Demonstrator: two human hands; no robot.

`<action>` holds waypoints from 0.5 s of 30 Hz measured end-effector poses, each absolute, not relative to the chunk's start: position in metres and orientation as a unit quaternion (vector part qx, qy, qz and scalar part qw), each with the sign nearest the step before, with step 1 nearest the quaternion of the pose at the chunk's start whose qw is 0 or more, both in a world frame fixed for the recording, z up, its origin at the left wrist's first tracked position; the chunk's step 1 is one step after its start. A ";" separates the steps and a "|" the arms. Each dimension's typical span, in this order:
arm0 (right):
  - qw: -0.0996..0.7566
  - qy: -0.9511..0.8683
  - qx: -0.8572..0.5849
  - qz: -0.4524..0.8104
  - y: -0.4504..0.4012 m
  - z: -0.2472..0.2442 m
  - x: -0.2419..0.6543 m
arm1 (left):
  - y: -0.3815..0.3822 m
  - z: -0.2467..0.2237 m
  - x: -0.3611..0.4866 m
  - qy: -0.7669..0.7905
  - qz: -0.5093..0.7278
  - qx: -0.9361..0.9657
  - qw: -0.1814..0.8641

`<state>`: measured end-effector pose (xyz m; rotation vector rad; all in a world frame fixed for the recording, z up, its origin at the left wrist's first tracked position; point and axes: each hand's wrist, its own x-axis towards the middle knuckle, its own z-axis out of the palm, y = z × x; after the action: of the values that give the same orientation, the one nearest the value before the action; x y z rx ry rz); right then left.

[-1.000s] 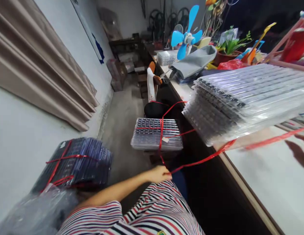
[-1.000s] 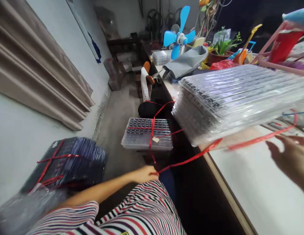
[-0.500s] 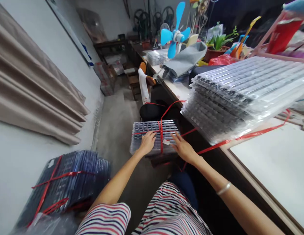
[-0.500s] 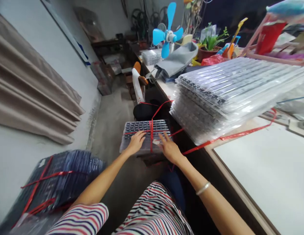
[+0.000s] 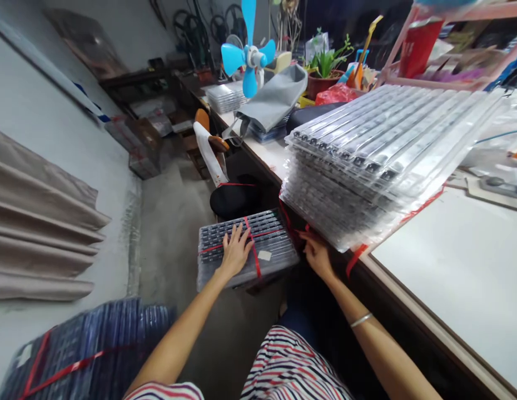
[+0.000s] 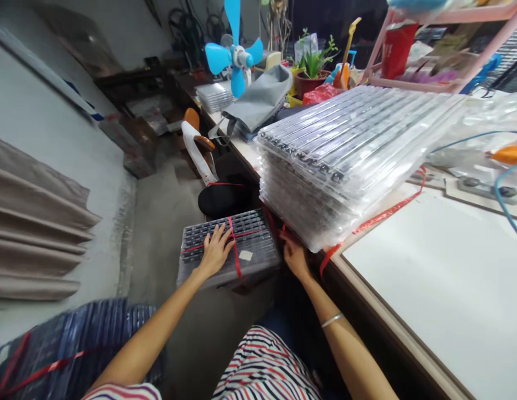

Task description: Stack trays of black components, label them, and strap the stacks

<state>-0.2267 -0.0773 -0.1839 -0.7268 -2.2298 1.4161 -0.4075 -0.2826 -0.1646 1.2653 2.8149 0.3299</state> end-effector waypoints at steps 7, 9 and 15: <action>0.140 -0.773 -0.306 0.538 -0.062 -0.224 -0.270 | -0.238 -0.165 -0.400 0.878 0.077 0.470 0.040; 0.115 -0.757 -0.314 0.561 -0.056 -0.231 -0.274 | -0.228 -0.169 -0.394 0.877 0.073 0.473 0.035; 0.112 -0.692 -0.368 0.612 -0.049 -0.232 -0.251 | -0.222 -0.178 -0.386 0.877 0.058 0.478 0.002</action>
<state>-0.2509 -0.0485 -0.2321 -1.0788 -2.0303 1.7951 -0.3859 -0.2217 -0.1775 1.4988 2.7512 0.1809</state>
